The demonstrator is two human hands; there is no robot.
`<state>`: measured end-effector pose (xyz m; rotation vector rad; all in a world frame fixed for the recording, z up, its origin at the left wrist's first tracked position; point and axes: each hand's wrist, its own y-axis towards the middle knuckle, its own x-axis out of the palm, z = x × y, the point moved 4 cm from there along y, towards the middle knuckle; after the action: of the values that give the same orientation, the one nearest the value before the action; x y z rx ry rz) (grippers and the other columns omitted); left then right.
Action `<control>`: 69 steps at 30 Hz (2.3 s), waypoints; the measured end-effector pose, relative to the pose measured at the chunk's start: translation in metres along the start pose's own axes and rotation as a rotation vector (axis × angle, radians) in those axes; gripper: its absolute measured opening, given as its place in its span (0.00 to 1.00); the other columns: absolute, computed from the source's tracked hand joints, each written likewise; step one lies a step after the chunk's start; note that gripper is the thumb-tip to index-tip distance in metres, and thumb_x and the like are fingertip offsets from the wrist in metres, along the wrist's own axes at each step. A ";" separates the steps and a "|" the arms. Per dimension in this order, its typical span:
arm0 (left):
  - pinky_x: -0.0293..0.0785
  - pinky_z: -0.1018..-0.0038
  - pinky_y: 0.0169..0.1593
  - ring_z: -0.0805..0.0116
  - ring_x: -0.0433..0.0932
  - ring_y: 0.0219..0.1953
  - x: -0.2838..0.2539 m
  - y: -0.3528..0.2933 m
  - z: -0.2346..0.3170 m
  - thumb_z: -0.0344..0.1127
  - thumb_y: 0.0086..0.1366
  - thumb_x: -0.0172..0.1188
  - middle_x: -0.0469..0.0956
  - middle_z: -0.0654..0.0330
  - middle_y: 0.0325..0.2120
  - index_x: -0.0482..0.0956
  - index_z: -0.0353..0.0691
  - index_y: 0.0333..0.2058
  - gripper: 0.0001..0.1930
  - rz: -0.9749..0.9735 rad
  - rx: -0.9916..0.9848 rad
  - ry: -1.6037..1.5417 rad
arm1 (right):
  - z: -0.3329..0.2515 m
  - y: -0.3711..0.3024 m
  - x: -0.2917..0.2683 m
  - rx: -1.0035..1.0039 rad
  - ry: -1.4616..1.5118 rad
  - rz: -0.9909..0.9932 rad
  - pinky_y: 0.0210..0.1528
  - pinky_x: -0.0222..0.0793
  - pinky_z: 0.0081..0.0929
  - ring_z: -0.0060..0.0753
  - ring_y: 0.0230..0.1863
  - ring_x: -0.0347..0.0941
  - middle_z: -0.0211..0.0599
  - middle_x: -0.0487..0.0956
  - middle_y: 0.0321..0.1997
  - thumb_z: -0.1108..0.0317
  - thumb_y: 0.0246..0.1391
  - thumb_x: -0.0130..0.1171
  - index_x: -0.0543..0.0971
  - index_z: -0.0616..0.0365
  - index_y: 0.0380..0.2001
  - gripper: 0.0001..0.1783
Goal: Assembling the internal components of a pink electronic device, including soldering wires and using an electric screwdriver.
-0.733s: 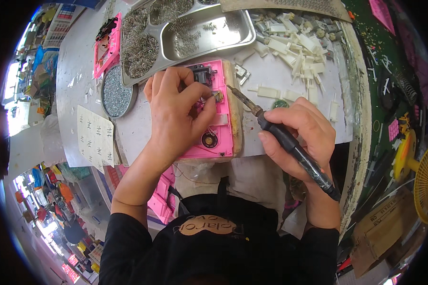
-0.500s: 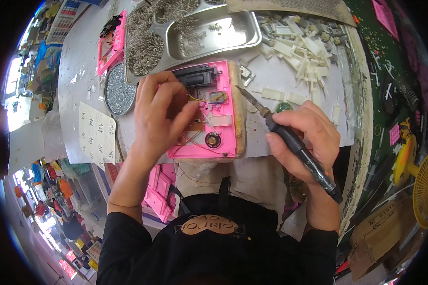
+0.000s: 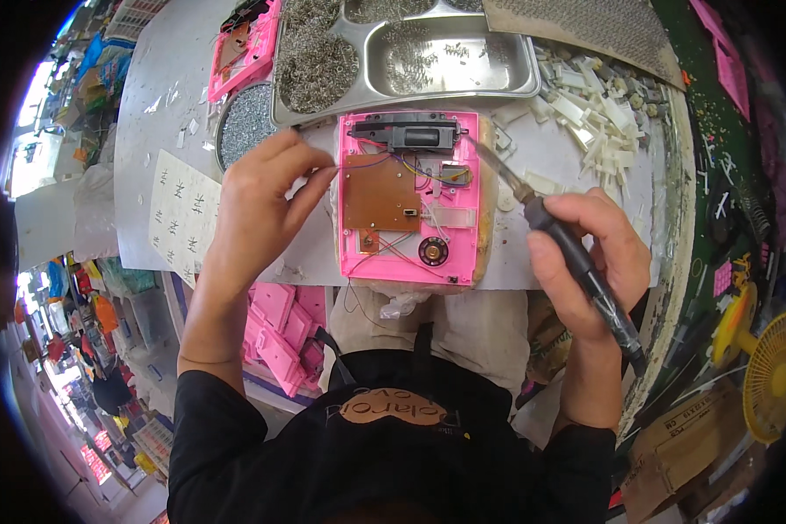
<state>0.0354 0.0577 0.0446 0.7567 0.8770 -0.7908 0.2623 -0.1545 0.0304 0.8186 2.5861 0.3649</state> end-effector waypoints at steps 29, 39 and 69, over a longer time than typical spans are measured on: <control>0.76 0.79 0.32 0.80 0.80 0.29 0.056 0.009 0.005 0.31 0.67 0.67 0.84 0.61 0.27 0.84 0.31 0.39 0.08 0.126 -0.433 -0.924 | -0.002 0.059 0.102 0.010 0.153 -0.116 0.42 0.75 0.17 0.18 0.38 0.77 0.30 0.79 0.40 0.85 0.53 0.64 0.75 0.54 0.63 0.33; 0.78 0.74 0.35 0.74 0.82 0.30 0.052 0.011 0.005 0.30 0.63 0.68 0.84 0.57 0.28 0.86 0.31 0.37 0.08 0.048 -0.418 -0.851 | 0.004 0.059 0.102 -0.026 0.122 -0.105 0.42 0.75 0.18 0.20 0.39 0.78 0.31 0.80 0.39 0.86 0.51 0.64 0.77 0.54 0.61 0.33; 0.74 0.72 0.32 0.66 0.77 0.28 0.055 0.014 0.010 0.25 0.56 0.66 0.74 0.58 0.27 0.80 0.32 0.28 0.03 0.148 -0.153 -0.405 | -0.008 0.023 0.031 -0.076 0.047 -0.031 0.46 0.74 0.21 0.27 0.40 0.79 0.44 0.83 0.41 0.78 0.53 0.70 0.78 0.65 0.49 0.20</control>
<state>0.0729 0.0411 0.0046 0.4958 0.5038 -0.7034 0.2470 -0.1191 0.0368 0.7511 2.6078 0.4749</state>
